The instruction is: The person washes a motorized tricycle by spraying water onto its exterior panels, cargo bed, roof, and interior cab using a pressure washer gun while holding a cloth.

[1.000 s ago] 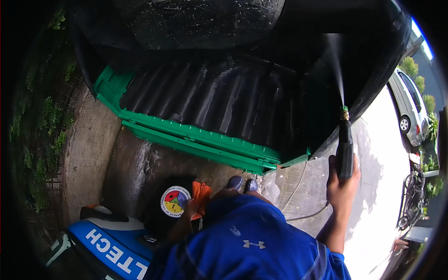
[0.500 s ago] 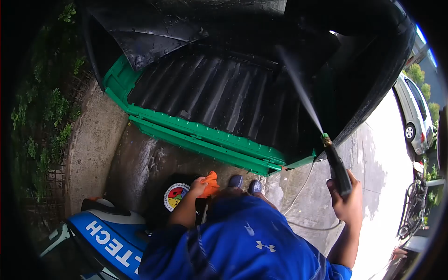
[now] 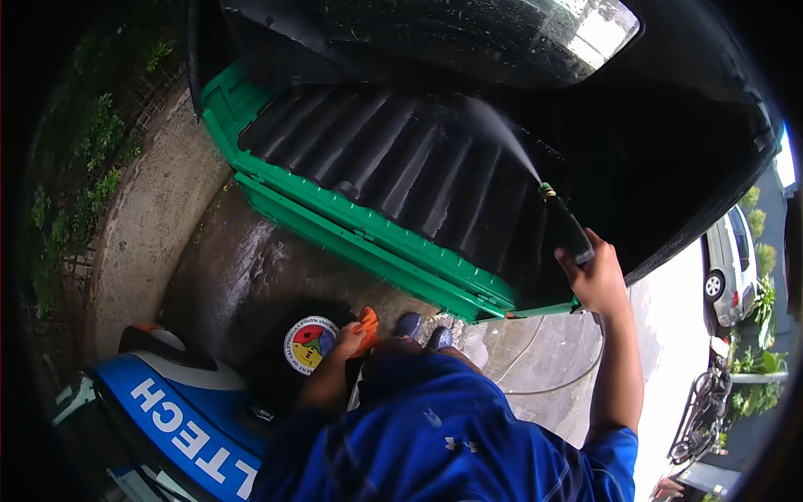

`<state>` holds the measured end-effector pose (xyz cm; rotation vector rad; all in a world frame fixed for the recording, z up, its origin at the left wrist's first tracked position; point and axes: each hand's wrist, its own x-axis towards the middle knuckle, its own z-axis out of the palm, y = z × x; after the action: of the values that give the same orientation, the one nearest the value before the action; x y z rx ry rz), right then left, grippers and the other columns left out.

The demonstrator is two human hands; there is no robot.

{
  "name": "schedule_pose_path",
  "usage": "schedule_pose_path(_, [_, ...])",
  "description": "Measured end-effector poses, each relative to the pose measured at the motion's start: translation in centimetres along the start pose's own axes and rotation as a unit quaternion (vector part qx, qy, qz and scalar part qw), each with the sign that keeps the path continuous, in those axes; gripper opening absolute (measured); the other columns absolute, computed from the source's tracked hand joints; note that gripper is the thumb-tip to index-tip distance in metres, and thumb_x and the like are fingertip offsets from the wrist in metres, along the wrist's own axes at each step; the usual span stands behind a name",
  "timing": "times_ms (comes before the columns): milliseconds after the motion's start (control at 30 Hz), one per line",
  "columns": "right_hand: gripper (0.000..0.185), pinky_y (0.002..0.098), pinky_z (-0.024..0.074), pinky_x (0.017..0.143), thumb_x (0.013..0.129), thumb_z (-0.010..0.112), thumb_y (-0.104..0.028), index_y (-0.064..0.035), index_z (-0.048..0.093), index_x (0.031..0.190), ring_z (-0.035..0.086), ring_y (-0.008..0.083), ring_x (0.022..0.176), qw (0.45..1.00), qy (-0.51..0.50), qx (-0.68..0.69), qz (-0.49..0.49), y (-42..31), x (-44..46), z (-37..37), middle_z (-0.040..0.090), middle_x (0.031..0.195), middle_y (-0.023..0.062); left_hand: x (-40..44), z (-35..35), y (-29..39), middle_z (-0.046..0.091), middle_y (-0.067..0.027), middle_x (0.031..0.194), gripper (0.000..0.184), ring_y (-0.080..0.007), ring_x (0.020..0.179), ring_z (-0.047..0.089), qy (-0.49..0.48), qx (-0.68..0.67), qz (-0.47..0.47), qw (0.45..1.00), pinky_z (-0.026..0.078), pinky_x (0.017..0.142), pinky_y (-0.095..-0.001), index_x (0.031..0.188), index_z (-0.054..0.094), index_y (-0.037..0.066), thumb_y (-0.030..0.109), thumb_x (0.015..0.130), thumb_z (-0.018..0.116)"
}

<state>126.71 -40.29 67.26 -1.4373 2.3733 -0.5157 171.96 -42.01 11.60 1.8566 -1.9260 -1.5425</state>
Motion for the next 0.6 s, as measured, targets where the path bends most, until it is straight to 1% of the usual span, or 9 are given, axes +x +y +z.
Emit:
schedule_pose_path(100, [0.030,0.0476,0.0539,0.072,0.090,0.077,-0.018,0.0074,0.065,0.101,0.071,0.0469,0.079,0.995,-0.044,-0.029,-0.087,-1.8,5.4,2.4,0.068,0.077,0.0292,-2.2,0.4,0.0,0.073,-0.0200,0.125,0.047,-0.0367,0.117,0.070,0.034,-0.011,-0.023,0.999,0.056,0.098,-0.0438,0.133,0.069,0.010,0.032,0.092,0.074])
schedule_pose_path(167, [0.034,0.0487,0.0560,0.076,0.090,0.078,-0.021,0.0088,0.065,0.100,0.072,0.0466,0.084,0.988,0.072,-0.104,-0.092,-3.6,8.9,5.5,0.068,0.078,0.0299,-2.4,0.7,0.0,0.074,-0.0201,0.122,0.047,-0.0374,0.116,0.070,0.061,-0.035,-0.019,0.997,0.056,0.098,-0.0441,0.132,0.069,0.010,0.032,0.092,0.074])
schedule_pose_path(233, [0.040,0.0516,0.0581,0.086,0.087,0.076,-0.020,0.0091,0.063,0.112,0.071,0.0487,0.093,0.987,-0.091,-0.040,-0.123,-6.8,11.4,6.4,0.072,0.087,0.0316,-3.5,1.5,0.0,0.075,-0.0203,0.120,0.046,-0.0380,0.114,0.071,0.079,-0.047,-0.015,0.996,0.056,0.098,-0.0444,0.132,0.069,0.010,0.032,0.092,0.074])
schedule_pose_path(300, [0.044,0.0510,0.0569,0.087,0.089,0.077,-0.023,0.0106,0.064,0.113,0.071,0.0503,0.096,0.981,-0.074,-0.099,-0.148,-8.7,13.2,9.8,0.072,0.092,0.0337,-4.1,1.3,0.3,0.075,-0.0206,0.118,0.045,-0.0386,0.113,0.071,0.095,-0.043,-0.006,0.994,0.056,0.097,-0.0447,0.131,0.070,0.010,0.032,0.092,0.073])
schedule_pose_path(367, [0.047,0.0510,0.0563,0.089,0.091,0.077,-0.031,0.0111,0.066,0.109,0.070,0.0509,0.100,0.983,-0.026,-0.063,-0.169,-10.3,15.4,12.5,0.071,0.095,0.0352,-3.5,2.1,-1.1,0.074,-0.0190,0.123,0.046,-0.0348,0.117,0.071,0.092,-0.074,-0.001,0.993,0.055,0.099,-0.0425,0.133,0.068,0.008,0.030,0.093,0.074])
schedule_pose_path(433, [0.045,0.0519,0.0568,0.093,0.090,0.076,-0.029,0.0101,0.065,0.111,0.070,0.0494,0.104,0.969,-0.175,-0.102,-0.144,-14.2,16.0,12.1,0.072,0.097,0.0346,-3.8,2.4,-1.7,0.074,-0.0183,0.125,0.047,-0.0331,0.118,0.070,0.095,-0.090,-0.009,0.991,0.055,0.100,-0.0416,0.134,0.068,0.007,0.029,0.094,0.074])
schedule_pose_path(500, [0.045,0.0513,0.0568,0.092,0.091,0.076,-0.029,0.0100,0.064,0.111,0.071,0.0486,0.104,0.984,0.018,-0.069,-0.162,-15.4,17.0,14.5,0.073,0.098,0.0342,-4.7,2.0,-0.8,0.074,-0.0187,0.125,0.048,-0.0335,0.118,0.070,0.103,-0.094,-0.028,0.990,0.055,0.100,-0.0418,0.134,0.067,0.006,0.029,0.093,0.074])
schedule_pose_path(533, [0.046,0.0515,0.0567,0.093,0.091,0.076,-0.029,0.0093,0.065,0.112,0.071,0.0480,0.105,0.979,-0.025,-0.052,-0.196,-16.0,17.9,14.4,0.073,0.101,0.0337,-5.0,2.0,-0.4,0.074,-0.0189,0.124,0.048,-0.0338,0.117,0.070,0.104,-0.095,-0.036,0.989,0.055,0.100,-0.0419,0.134,0.068,0.006,0.029,0.093,0.074])
schedule_pose_path(600, [0.046,0.0519,0.0565,0.093,0.091,0.075,-0.030,0.0090,0.065,0.113,0.071,0.0477,0.105,0.979,-0.022,-0.060,-0.194,-17.8,18.6,15.0,0.073,0.102,0.0333,-5.4,1.6,-0.4,0.073,-0.0192,0.124,0.047,-0.0344,0.117,0.070,0.102,-0.090,-0.050,0.989,0.055,0.100,-0.0421,0.134,0.068,0.006,0.029,0.093,0.073])
